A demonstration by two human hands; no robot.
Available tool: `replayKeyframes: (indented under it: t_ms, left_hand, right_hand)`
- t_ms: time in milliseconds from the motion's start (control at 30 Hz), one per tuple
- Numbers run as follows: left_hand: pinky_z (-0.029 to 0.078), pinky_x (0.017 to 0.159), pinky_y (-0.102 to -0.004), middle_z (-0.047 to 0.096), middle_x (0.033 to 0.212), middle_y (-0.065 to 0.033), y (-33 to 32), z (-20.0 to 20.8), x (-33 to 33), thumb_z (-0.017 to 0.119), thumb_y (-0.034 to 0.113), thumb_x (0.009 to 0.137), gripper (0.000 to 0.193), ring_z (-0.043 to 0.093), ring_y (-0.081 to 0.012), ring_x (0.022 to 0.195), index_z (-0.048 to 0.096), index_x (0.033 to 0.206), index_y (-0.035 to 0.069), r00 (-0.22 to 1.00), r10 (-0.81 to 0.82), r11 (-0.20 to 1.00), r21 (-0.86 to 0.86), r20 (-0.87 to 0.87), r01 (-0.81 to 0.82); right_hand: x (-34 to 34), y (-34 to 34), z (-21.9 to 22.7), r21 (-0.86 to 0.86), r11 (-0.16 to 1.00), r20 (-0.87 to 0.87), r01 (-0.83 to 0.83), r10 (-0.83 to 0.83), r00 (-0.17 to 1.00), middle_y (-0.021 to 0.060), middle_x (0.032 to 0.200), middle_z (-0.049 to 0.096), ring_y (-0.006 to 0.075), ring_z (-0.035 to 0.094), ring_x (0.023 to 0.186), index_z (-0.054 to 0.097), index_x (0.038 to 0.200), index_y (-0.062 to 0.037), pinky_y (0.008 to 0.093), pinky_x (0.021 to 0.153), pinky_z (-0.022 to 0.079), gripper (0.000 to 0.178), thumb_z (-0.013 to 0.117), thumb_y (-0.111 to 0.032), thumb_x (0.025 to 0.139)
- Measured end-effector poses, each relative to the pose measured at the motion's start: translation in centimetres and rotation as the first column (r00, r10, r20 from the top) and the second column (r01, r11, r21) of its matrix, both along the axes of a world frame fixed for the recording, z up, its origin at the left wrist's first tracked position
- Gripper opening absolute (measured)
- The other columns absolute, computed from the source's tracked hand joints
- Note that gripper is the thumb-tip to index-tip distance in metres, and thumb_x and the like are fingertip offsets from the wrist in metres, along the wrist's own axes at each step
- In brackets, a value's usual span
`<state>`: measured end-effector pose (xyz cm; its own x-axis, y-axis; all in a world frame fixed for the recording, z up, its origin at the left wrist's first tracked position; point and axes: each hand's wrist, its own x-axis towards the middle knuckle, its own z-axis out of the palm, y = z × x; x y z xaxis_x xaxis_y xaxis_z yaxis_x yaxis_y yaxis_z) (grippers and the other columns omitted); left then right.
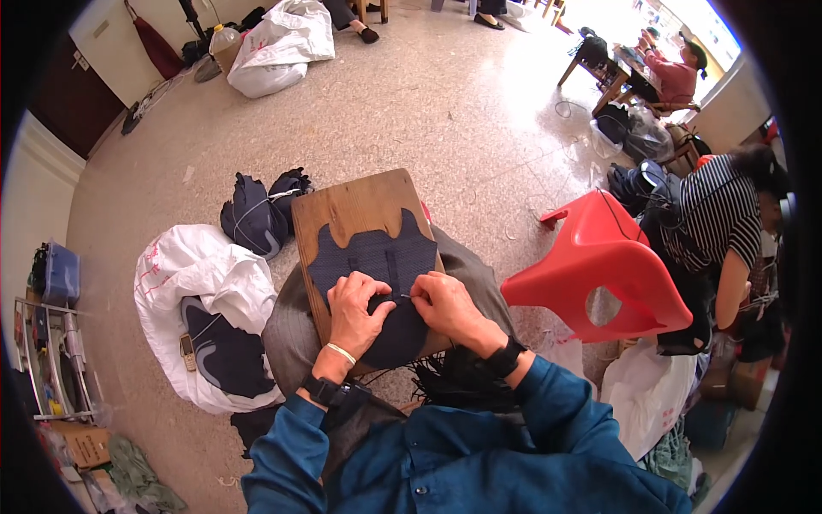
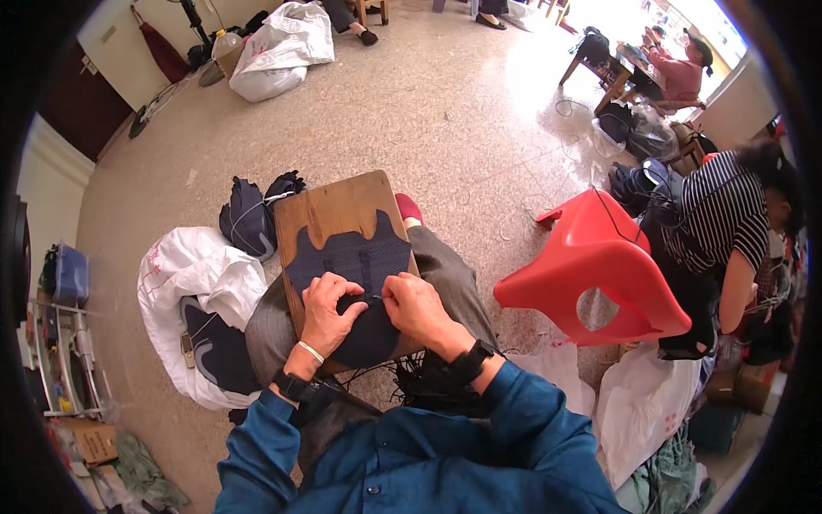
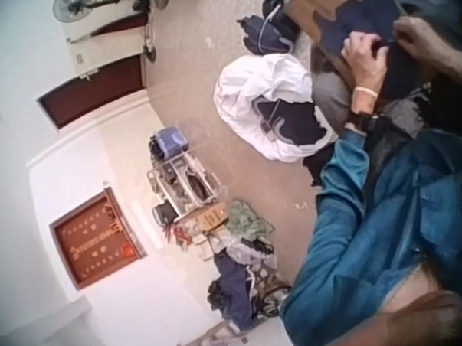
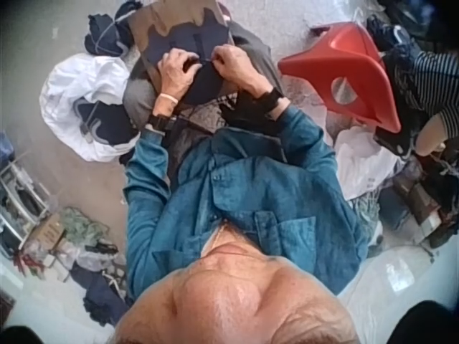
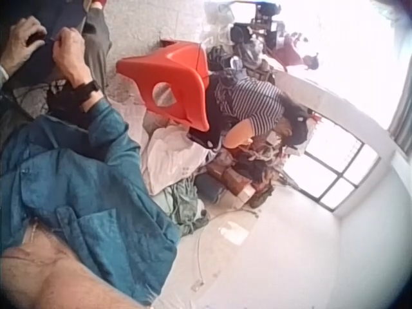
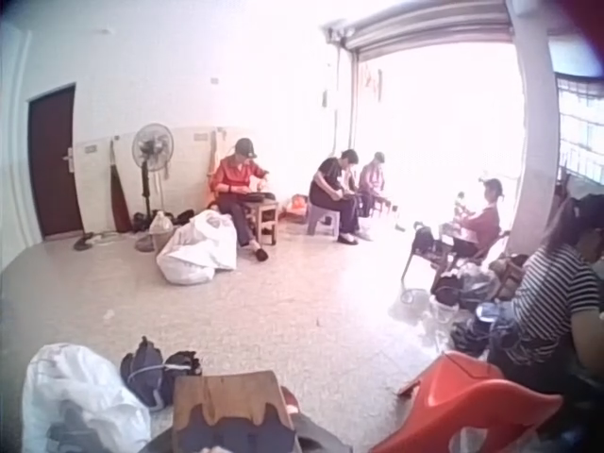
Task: The recorder is manually lacing or stitching a dark blue shoe upper component using a needle and thread on a wooden board placed on their lap.
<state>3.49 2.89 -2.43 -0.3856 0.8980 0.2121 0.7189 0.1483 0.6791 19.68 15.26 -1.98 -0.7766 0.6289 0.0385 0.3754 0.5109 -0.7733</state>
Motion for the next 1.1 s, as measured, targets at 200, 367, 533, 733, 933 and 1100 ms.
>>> replayKeyframes:
  t_ms: [200,367,533,733,933,1100]
  left_hand:
    - [0.038,0.093,-0.04,0.06,0.097,0.0,0.0,-0.5,-0.4,0.085,0.019,0.072,0.026,0.056,-0.0236,0.1,0.074,0.095,0.015,1.0,-0.022,1.0,-0.011,0.012,0.022]
    - [0.038,0.092,-0.0395,0.062,0.097,0.0003,0.1,-0.5,-0.3,0.086,0.019,0.071,0.027,0.057,-0.0237,0.099,0.076,0.096,0.016,0.999,-0.035,0.999,-0.007,0.015,0.035]
    - [0.039,0.092,-0.0402,0.062,0.097,-0.0006,-0.1,-0.5,-0.6,0.085,0.017,0.072,0.026,0.057,-0.0246,0.099,0.076,0.097,0.016,1.0,-0.029,0.999,-0.026,0.005,0.029]
    - [0.04,0.09,-0.04,0.064,0.097,-0.0013,0.2,-0.8,-0.4,0.082,0.013,0.075,0.02,0.058,-0.0253,0.099,0.075,0.093,0.015,1.0,-0.011,1.0,0.017,-0.004,0.011]
    - [0.039,0.091,-0.0411,0.063,0.094,-0.0001,0.4,-0.9,-0.6,0.081,0.013,0.076,0.015,0.057,-0.0249,0.097,0.073,0.088,0.016,0.999,0.002,1.0,-0.015,0.033,-0.001]
    - [0.04,0.088,-0.0419,0.061,0.091,-0.0015,0.8,-0.6,-0.3,0.078,0.015,0.079,0.009,0.057,-0.026,0.096,0.07,0.084,0.014,1.0,-0.014,0.999,-0.043,-0.011,0.013]
  right_hand:
    - [-1.0,0.9,-0.3,0.069,0.992,-0.1,-0.102,0.109,0.989,0.0171,0.079,0.064,0.0373,0.066,0.079,0.067,0.086,0.0004,0.0434,0.07,0.052,0.006,0.069,-0.004,0.083]
    - [-1.3,1.6,-0.7,0.065,0.986,-0.11,-0.155,0.161,0.981,0.0168,0.079,0.063,0.0383,0.065,0.08,0.067,0.086,-0.0013,0.0447,0.07,0.052,0.004,0.069,-0.005,0.084]
    - [-1.4,-0.7,-1.2,0.248,0.966,-0.03,-0.068,0.077,0.997,0.0155,0.089,0.062,0.0393,0.064,0.085,0.066,0.091,-0.0054,0.046,0.073,0.052,0.007,0.063,-0.001,0.086]
    - [-2.0,-2.3,-1.8,0.221,0.973,-0.097,0.061,-0.04,0.994,0.0179,0.095,0.061,0.0409,0.062,0.093,0.062,0.096,-0.0057,0.0502,0.081,0.052,0.017,0.063,0.002,0.08]
    - [-0.7,-2.8,-0.2,0.078,0.988,-0.125,0.131,-0.121,0.985,0.018,0.098,0.063,0.0416,0.063,0.097,0.062,0.103,-0.0034,0.0494,0.083,0.053,0.016,0.065,-0.004,0.087]
    - [-0.2,-2.9,-0.6,0.133,0.981,-0.08,0.138,-0.128,0.989,0.0171,0.095,0.063,0.0397,0.064,0.095,0.063,0.102,-0.0033,0.0486,0.082,0.053,0.014,0.067,-0.006,0.088]
